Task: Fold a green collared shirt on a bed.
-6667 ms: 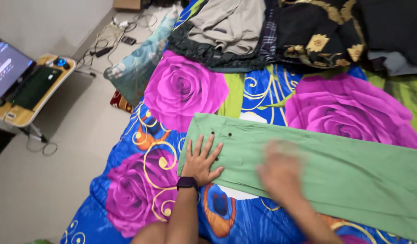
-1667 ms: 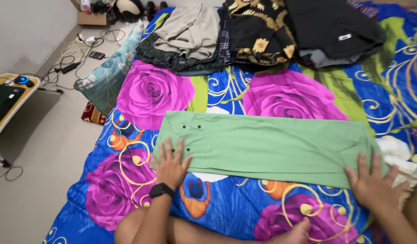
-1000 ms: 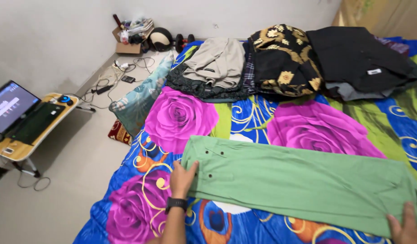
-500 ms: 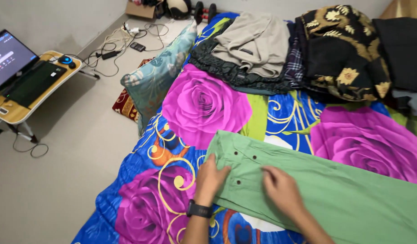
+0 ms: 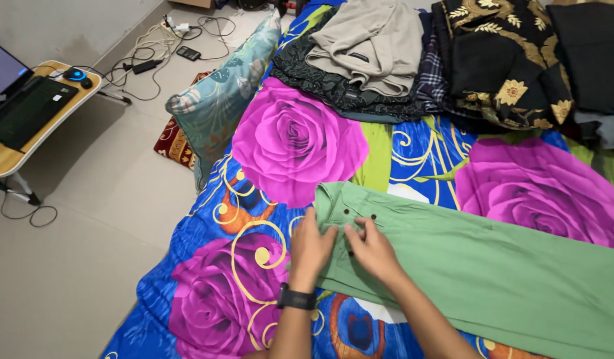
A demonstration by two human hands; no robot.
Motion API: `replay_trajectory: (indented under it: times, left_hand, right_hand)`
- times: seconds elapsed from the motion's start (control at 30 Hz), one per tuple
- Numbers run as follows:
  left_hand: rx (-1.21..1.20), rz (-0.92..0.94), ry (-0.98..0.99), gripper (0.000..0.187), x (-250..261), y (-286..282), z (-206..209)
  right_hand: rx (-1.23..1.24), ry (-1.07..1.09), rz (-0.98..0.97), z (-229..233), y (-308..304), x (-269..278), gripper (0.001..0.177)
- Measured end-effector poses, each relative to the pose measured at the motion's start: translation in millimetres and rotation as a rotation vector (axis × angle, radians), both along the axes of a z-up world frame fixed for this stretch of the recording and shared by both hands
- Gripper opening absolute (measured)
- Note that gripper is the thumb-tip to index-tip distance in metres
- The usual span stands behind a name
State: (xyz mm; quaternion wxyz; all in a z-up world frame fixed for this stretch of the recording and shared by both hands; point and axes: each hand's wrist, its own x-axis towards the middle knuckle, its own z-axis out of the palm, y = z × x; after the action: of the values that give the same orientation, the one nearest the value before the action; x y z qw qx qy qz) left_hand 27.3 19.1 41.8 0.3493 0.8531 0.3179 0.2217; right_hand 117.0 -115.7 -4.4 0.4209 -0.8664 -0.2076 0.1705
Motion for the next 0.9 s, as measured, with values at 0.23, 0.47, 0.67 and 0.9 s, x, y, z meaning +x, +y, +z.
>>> replay_trajectory:
  times: [0.23, 0.47, 0.67, 0.9]
  left_hand:
    - [-0.093, -0.507, -0.068, 0.031, 4, -53, 13]
    - [-0.346, -0.878, -0.062, 0.03, -6, -47, 40]
    - [-0.098, -0.312, -0.203, 0.034, 9, -71, 38]
    - [0.138, -0.41, -0.033, 0.057, 37, -193, 6]
  right_hand:
    - [0.259, 0.697, -0.124, 60, 0, 24, 0.046]
    - [0.414, 0.867, -0.252, 34, -37, 41, 0.025]
    - [0.446, 0.516, -0.197, 31, -138, 77, 0.027]
    - [0.391, 0.236, -0.204, 43, -329, 115, 0.026]
